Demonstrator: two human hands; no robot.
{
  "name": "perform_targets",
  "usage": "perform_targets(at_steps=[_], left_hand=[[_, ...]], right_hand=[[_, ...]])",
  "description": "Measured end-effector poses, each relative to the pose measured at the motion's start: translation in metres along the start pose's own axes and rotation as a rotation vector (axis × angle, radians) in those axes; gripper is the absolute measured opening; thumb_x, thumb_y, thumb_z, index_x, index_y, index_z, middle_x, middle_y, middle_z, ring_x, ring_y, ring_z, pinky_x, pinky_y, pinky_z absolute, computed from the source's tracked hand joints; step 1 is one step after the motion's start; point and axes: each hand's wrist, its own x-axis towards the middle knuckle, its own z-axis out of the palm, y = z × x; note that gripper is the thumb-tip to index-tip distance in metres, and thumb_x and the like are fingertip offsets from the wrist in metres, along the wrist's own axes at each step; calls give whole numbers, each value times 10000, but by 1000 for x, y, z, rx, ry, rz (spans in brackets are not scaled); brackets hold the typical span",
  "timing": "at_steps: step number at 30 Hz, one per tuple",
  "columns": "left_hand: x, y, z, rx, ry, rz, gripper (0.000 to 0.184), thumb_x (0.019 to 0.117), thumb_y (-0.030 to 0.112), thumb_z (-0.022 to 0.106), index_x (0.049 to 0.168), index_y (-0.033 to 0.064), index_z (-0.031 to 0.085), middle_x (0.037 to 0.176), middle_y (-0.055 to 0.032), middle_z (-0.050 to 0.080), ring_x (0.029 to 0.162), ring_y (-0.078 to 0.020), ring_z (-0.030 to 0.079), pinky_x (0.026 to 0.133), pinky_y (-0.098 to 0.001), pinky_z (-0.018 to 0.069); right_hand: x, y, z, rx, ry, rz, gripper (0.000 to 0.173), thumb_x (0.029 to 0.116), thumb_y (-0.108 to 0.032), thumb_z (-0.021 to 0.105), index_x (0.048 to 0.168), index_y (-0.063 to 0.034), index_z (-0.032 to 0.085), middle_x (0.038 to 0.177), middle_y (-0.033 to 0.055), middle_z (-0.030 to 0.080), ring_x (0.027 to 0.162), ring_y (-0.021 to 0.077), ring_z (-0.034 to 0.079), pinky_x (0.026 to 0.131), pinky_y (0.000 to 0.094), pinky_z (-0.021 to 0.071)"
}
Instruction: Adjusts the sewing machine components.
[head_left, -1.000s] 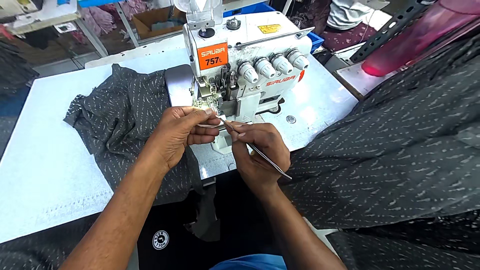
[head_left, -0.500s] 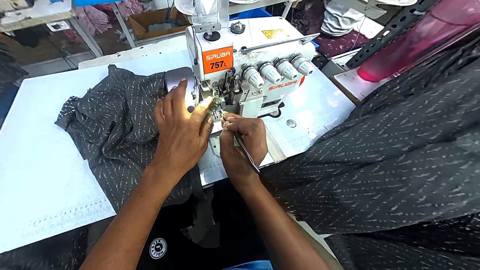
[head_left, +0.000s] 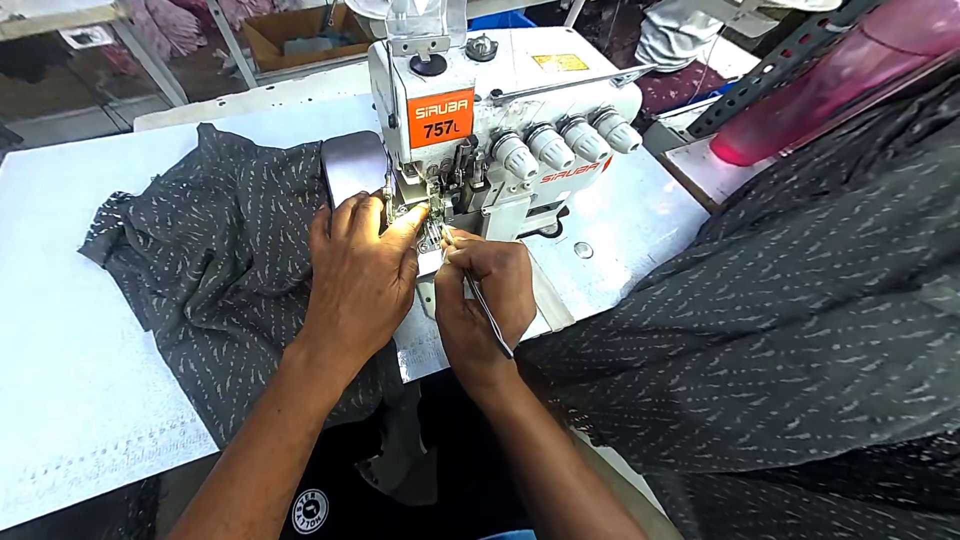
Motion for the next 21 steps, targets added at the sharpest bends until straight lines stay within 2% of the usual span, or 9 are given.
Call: perform_targets(at_steps=[5,21], left_hand=[[-1,-1,2,-34,8,-6,477,1046,323,331,1416,310,631,1377,-149,581,1398,-360,442,1127,-656,285],[-2,0,4,-40,22,-11,473,1047,306,333,1406,287,640,1384,-154,581,1408,-358,434,1132,-634,286]], right_hand=[[0,0,0,11,-22,15,49,933,12,617,964,1,653,1041,118,632,1079,206,686,879,320,627],[1,-1,2,-23,-3,2,49,919,26,622,941,3,658,1017,112,635,1056,197,690,871,305,624]])
